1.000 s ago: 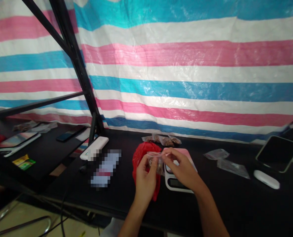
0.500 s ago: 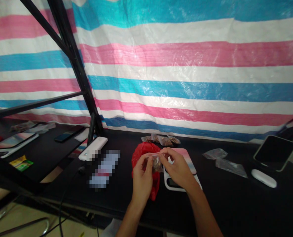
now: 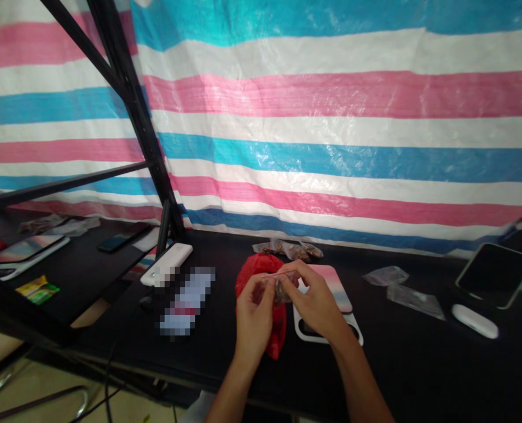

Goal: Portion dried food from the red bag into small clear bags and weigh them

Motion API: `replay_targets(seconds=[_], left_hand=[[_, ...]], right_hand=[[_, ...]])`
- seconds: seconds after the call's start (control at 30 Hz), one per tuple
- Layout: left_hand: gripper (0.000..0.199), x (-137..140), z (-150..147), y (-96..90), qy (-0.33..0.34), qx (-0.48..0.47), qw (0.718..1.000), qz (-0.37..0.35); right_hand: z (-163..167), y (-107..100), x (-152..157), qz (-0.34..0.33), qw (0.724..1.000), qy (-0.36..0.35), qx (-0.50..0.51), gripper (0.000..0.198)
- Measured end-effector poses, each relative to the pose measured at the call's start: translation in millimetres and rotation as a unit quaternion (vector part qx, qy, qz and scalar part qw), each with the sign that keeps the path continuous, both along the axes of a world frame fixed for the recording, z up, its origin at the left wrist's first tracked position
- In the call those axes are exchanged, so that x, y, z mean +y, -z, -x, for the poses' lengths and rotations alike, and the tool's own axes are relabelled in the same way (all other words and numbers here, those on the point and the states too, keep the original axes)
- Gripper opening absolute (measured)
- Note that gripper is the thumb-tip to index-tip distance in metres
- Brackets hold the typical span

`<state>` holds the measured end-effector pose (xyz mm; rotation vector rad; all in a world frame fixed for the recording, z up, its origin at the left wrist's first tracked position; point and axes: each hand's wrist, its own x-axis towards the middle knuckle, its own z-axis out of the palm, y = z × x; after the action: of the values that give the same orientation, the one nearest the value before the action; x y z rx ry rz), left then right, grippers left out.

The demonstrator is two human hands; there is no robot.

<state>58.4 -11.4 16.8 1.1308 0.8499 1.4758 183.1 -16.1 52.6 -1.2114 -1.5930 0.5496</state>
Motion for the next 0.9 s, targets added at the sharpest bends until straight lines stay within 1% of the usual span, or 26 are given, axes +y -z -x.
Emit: replay_targets(seconds=[0.1,0.17,0.27,0.37,0.43,0.5,0.53,0.6,0.67,0.7,0.73,0.77,0.8,0.9], left_hand=[[0.024,-0.6,2.4,-0.3,-0.01,0.027,0.999,-0.02],[0.02,-1.3,4.1,-0.7,-0.005,0.047,0.998,-0.04],[0.018,-2.2,5.1,-0.8,0.003,0.045,0.998,-0.044],[0.02,-3.1,3.3,0.4,-0.02,0.042,0.998,-0.04],[0.02,-4.0,1.0,1.4,-0.035,0.056,0.997,-0.043],[0.027,-5.2,-0.7,1.9,-0.048,0.053,0.997,-0.032],[0.033,-5.7,-0.9,1.9,-0.05,0.045,0.997,-0.022],[0.042,-6.4,0.7,1.4,-0.041,0.016,0.999,0.002],[0.047,-6.2,4.5,0.8,-0.018,-0.014,1.0,0.016],[0.049,-5.9,6.8,0.5,-0.01,-0.03,0.999,0.02],[0.05,-5.6,9.0,0.3,-0.005,-0.044,0.999,0.023],[0.051,-5.4,11.1,0.1,-0.002,-0.055,0.998,0.024],[0.051,-5.4,12.9,0.0,-0.001,-0.061,0.998,0.024],[0.051,-6.6,17.0,-0.4,0.0,-0.057,0.998,0.017]], right_hand=[[-2.9,-1.1,-1.4,0.022,1.0,-0.019,0.009,0.016],[-6.3,-1.2,-2.8,0.038,0.999,-0.024,0.013,0.016],[-12.0,-1.2,-4.5,0.054,0.998,-0.033,0.007,0.017],[-17.8,-0.9,-4.6,0.067,0.997,-0.021,0.013,0.017],[-23.8,0.2,-3.6,0.083,0.994,0.0,0.064,0.021],[-34.0,2.4,-1.5,0.08,0.987,0.045,0.132,0.029],[-40.8,3.9,-0.1,0.065,0.981,0.086,0.159,0.033],[-56.9,7.7,2.9,0.017,0.964,0.193,0.184,0.042],[-72.8,12.8,6.2,-0.02,0.937,0.307,0.168,0.046],[-79.3,15.7,8.0,-0.03,0.923,0.355,0.144,0.047],[-84.5,18.7,10.0,-0.034,0.913,0.389,0.116,0.047],[-88.1,21.7,12.2,-0.033,0.909,0.406,0.088,0.047],[-90.4,24.4,14.3,-0.024,0.912,0.405,0.063,0.047],[-93.4,29.4,18.6,0.034,0.938,0.345,0.014,0.047]])
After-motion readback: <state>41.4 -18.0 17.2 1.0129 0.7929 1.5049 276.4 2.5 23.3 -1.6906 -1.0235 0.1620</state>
